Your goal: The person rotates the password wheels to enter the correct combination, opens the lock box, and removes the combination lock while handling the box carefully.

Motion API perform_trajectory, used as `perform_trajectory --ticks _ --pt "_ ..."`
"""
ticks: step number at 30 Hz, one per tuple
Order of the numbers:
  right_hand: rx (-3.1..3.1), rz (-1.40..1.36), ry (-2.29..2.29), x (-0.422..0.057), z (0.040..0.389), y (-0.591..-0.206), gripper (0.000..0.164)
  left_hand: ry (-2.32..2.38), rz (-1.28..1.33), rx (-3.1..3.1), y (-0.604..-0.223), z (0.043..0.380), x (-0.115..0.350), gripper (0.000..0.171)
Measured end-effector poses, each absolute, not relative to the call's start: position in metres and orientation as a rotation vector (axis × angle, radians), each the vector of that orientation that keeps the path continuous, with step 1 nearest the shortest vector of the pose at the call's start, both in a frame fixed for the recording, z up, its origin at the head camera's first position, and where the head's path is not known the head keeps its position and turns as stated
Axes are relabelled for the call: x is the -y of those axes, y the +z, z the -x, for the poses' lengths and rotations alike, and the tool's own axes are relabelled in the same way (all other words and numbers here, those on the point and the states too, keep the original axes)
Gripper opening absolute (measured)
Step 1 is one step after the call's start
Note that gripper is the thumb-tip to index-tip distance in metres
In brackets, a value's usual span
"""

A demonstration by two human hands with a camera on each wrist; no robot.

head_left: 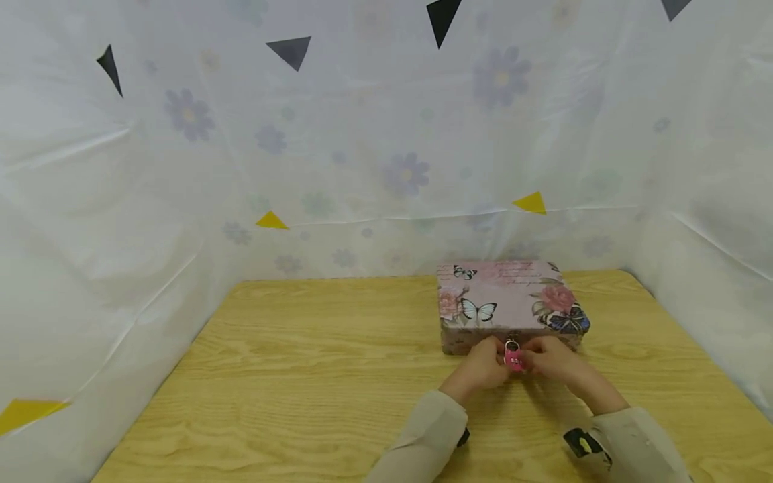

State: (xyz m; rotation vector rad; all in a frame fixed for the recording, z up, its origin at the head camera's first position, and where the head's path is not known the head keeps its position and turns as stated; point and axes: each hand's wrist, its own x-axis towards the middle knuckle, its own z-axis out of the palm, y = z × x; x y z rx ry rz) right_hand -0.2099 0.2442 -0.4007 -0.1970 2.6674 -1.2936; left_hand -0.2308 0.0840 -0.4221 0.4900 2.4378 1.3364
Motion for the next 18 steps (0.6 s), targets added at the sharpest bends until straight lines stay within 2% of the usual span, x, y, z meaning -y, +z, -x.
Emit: perform_trajectory --ticks 18 --pt "-2.452 0.092 -1.457 -0.2424 0.2109 -0.4041 0.026 1.541 -0.320 -2.313 -0.4229 0.2278 -0.0917 0.021"
